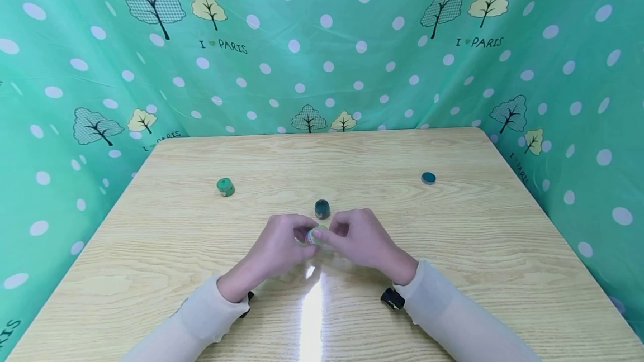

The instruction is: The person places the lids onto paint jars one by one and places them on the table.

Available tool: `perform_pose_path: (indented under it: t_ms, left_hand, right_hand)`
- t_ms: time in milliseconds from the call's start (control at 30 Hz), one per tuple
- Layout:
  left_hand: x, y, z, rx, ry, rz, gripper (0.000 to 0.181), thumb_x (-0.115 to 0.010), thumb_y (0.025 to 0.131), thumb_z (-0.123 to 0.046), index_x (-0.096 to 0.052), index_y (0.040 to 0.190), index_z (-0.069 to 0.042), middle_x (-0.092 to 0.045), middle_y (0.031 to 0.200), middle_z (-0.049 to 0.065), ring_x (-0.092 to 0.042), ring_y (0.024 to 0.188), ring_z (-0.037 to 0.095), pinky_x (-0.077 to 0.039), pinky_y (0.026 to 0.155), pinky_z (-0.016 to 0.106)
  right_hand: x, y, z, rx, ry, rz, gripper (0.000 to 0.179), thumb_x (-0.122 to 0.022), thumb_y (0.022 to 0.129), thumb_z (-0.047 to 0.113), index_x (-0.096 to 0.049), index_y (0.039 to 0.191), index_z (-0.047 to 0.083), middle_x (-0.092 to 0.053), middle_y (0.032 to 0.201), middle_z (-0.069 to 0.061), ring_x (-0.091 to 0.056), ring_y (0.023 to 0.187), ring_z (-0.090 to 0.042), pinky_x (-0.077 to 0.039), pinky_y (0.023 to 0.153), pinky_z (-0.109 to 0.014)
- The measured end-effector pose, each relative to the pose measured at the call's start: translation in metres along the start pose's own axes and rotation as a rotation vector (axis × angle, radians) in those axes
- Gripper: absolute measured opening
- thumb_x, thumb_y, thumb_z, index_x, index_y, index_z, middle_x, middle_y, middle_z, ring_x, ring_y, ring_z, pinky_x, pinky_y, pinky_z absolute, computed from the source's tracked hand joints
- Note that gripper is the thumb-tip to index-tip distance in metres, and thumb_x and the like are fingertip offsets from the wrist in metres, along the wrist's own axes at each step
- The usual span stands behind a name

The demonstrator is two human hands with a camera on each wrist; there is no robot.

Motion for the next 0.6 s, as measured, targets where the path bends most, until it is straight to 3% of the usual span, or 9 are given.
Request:
perform_pose_path:
  t_ms: [133, 233, 400, 600]
  left_hand:
    - [0.001, -0.001, 0.000, 0.002, -0.003, 0.000, 0.020, -0.081, 0.078, 0.002, -0.077, 0.096, -0.003, -0.066, 0.074, -0.003, -0.058, 0.063, 0.008, -0.052, 0.057, 0.022]
    - [0.002, -0.001, 0.000, -0.001, -0.004, -0.002, 0.019, -0.081, 0.078, 0.002, -0.077, 0.096, -0.003, -0.068, 0.076, -0.001, -0.059, 0.065, 0.010, -0.052, 0.057, 0.022]
    - [0.002, 0.000, 0.000, -0.001, -0.004, -0.005, 0.019, -0.082, 0.078, 0.002, -0.077, 0.095, -0.003, -0.069, 0.079, 0.000, -0.060, 0.066, 0.010, -0.053, 0.058, 0.022]
    - [0.002, 0.000, 0.000, 0.009, -0.003, -0.007, 0.022, -0.083, 0.078, 0.002, -0.077, 0.099, -0.002, -0.071, 0.083, 0.002, -0.061, 0.068, 0.010, -0.054, 0.060, 0.021]
  right_hand:
    - [0.003, -0.001, 0.001, 0.008, 0.002, -0.021, 0.032, -0.076, 0.092, 0.046, -0.073, 0.077, 0.018, -0.061, 0.064, 0.009, -0.052, 0.056, -0.010, -0.043, 0.049, -0.025]
    - [0.006, -0.001, 0.005, 0.054, 0.019, -0.043, 0.023, -0.082, 0.088, 0.037, -0.075, 0.091, 0.016, -0.064, 0.075, 0.005, -0.055, 0.061, -0.012, -0.046, 0.053, -0.026]
    - [0.008, -0.002, 0.012, 0.166, 0.056, -0.042, 0.036, -0.089, 0.081, 0.017, -0.072, 0.113, 0.012, -0.068, 0.094, 0.001, -0.059, 0.069, -0.015, -0.050, 0.059, -0.031]
    - [0.007, -0.003, 0.016, 0.225, 0.059, -0.024, 0.038, -0.087, 0.079, 0.004, -0.072, 0.113, 0.014, -0.068, 0.097, 0.007, -0.061, 0.072, -0.015, -0.050, 0.062, -0.035]
Point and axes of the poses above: each hand's wrist, its own y-axis towards the middle knuckle, its own x-axis out of the back of the hand, z = x × y, the point moved 9 cm from there along y, towards the middle knuckle
